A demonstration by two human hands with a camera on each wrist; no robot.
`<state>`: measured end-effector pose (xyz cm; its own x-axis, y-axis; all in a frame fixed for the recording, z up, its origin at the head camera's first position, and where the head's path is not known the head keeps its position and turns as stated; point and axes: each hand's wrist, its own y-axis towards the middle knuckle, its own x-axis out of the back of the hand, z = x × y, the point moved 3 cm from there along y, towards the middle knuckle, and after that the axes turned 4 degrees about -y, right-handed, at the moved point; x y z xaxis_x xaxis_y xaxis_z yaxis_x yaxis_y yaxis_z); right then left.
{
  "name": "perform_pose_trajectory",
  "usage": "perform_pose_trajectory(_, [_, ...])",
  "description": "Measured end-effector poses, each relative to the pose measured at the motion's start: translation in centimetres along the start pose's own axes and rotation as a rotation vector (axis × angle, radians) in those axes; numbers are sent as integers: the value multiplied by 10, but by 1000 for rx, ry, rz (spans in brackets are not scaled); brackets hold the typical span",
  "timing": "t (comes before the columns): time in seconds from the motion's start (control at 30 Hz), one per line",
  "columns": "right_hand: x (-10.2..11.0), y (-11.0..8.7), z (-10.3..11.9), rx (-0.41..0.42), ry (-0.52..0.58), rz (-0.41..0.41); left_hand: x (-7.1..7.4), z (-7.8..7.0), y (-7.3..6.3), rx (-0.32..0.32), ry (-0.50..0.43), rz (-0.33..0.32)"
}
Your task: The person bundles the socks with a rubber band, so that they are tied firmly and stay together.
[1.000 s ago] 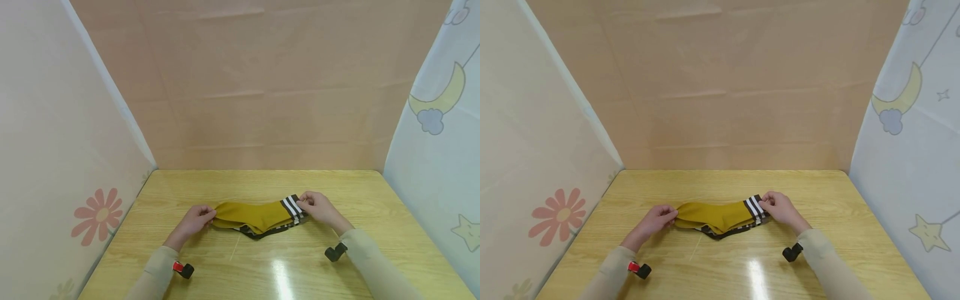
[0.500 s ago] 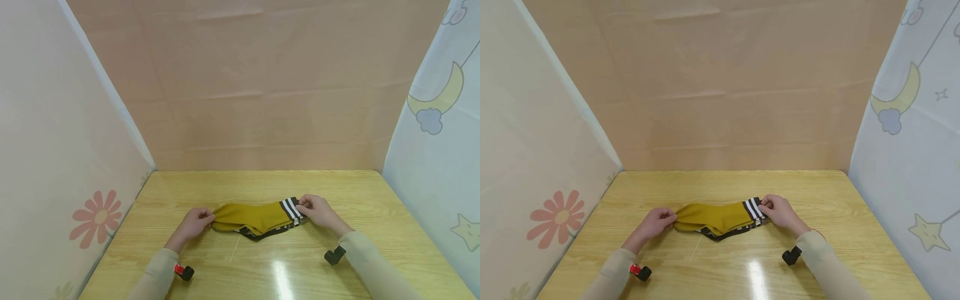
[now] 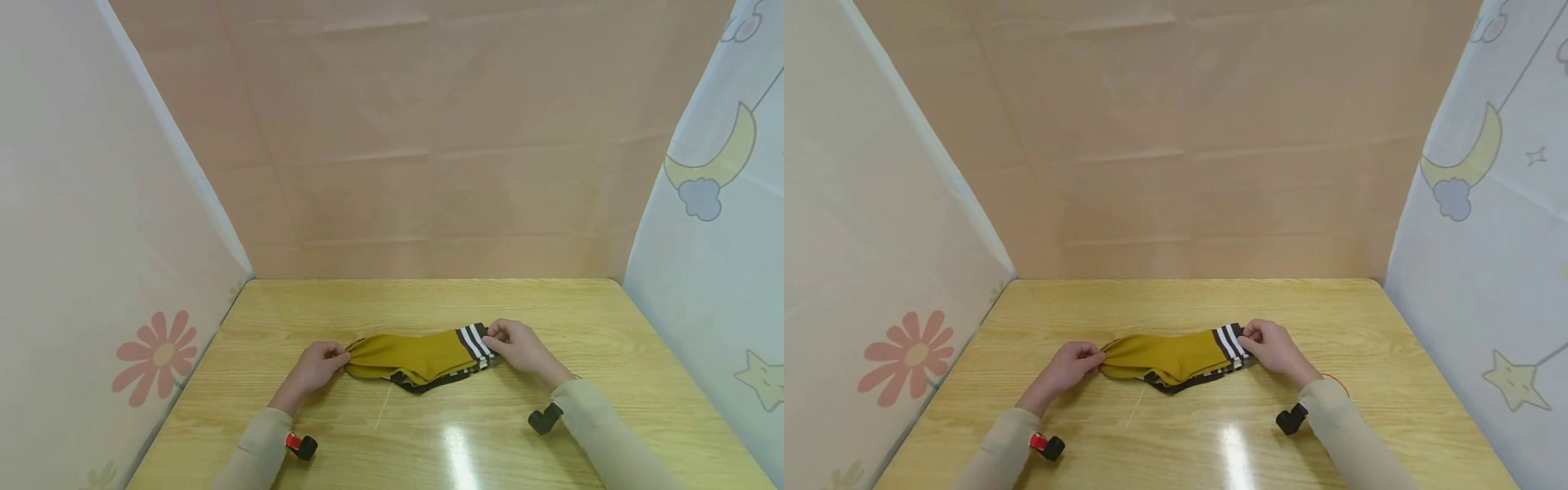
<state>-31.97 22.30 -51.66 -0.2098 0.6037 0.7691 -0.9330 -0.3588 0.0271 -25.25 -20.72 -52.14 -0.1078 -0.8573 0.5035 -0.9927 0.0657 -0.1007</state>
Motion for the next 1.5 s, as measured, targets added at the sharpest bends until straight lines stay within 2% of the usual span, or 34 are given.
perform_pose_trajectory(0.43, [-3, 1, 0, -26, -7, -6, 1, 2, 2, 16, 31, -24])
perform_pose_trajectory(0.6, [-3, 0, 1, -8, -9, -17, 1, 3, 2, 9, 50, -27])
perform_pose_trajectory(0.73, [0, -3, 2, -3, -5, -31, 2, 4, 2, 4, 70, -37])
perform_pose_trajectory(0.93, [8, -11, -2, -15, 1, -58, 3, 4, 0, 21, 47, -34])
perform_pose_trajectory(1.03, [12, -16, -4, -10, -2, -70, 3, 4, 0, 40, 5, -66])
perform_pose_trajectory(1.13, [16, -21, -6, 2, -2, -79, 3, -1, 0, 28, -48, -141])
perform_pose_trajectory(1.23, [19, -25, -9, 0, -12, -75, 3, -12, 2, -43, -75, -223])
perform_pose_trajectory(1.33, [21, -30, -11, -6, -16, -62, -2, -29, 6, -178, -48, -262])
perform_pose_trajectory(1.43, [23, -35, -13, -16, -19, -46, -15, -50, 12, -320, 19, -236])
perform_pose_trajectory(1.5, [26, -38, -15, -12, -30, -36, -26, -63, 17, -381, 80, -186])
